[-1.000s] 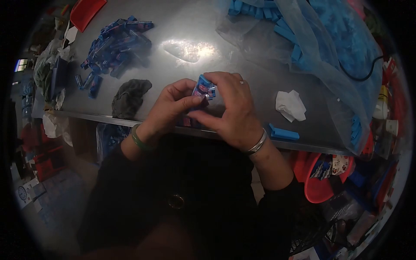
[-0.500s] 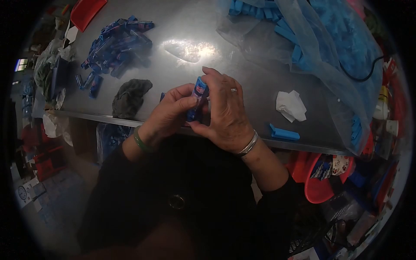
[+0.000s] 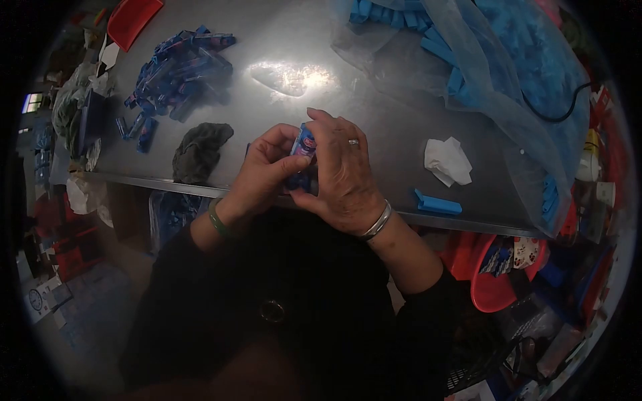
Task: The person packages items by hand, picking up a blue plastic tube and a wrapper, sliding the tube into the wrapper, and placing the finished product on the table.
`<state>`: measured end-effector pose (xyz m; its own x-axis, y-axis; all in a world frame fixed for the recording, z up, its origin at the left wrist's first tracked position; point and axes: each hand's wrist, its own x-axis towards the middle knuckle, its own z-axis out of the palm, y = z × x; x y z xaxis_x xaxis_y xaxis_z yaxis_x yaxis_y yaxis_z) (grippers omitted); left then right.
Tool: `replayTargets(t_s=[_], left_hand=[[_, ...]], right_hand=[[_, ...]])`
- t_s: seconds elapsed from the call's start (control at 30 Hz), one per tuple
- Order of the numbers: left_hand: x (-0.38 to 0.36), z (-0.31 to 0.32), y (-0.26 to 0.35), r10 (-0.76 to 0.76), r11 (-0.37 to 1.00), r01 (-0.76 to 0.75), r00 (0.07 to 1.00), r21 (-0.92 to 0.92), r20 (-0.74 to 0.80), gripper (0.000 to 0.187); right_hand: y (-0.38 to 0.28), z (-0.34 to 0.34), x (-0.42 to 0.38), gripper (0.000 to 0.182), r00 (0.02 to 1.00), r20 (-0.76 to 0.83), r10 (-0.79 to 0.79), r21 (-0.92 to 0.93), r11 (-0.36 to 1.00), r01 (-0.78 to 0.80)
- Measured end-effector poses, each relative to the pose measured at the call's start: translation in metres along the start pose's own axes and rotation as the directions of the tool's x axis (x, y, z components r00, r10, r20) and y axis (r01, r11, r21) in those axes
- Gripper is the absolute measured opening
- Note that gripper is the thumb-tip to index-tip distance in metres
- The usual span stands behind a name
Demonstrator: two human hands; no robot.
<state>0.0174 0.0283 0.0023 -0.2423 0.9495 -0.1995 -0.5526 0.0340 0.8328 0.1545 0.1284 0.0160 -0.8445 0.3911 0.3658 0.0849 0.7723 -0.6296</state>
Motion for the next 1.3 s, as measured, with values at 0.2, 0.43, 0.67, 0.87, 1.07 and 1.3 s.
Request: replayTargets(t_s=[0.2,0.43,0.67,0.87,1.07,1.3], left_hand=[[-0.002,-0.005,0.006,-0.208,0.956,0.219,0.975,-0.195,0.075,0.021],[-0.004,-0.009,0.000,-0.159,0.974,0.165,0.986,-0.152,0.051,0.033],[-0.003,-0.009,0.001,-0.123,0.964,0.143,0.987,-0.223,0.099,0.029],[-0.002,-0.011,0.003,-0.138,0.943,0.185,0.974,-0.277,0.182,0.026],[-0.002,-0.009,0.002,-0.165,0.931,0.213,0.970,-0.298,0.178,0.026],[0.001,-0.008,0.002,-0.198,0.912,0.250,0.963,-0.325,0.184,0.024]], right_hand=[[-0.001,-0.004,0.001,0.089,1.000,-0.001,0.006,-0.005,1.000,-0.006],[-0.001,-0.001,0.002,0.089,1.000,-0.003,-0.009,0.039,0.999,0.009],[0.001,0.000,0.001,0.096,0.999,-0.045,-0.020,0.077,0.997,0.024],[0.001,-0.007,0.001,0.098,0.996,-0.045,-0.078,0.021,0.997,0.079],[0.001,-0.004,0.001,0.093,0.995,-0.023,-0.098,-0.015,0.995,0.098],[0.004,0.000,0.002,0.093,0.997,-0.040,-0.065,0.021,0.998,0.065]])
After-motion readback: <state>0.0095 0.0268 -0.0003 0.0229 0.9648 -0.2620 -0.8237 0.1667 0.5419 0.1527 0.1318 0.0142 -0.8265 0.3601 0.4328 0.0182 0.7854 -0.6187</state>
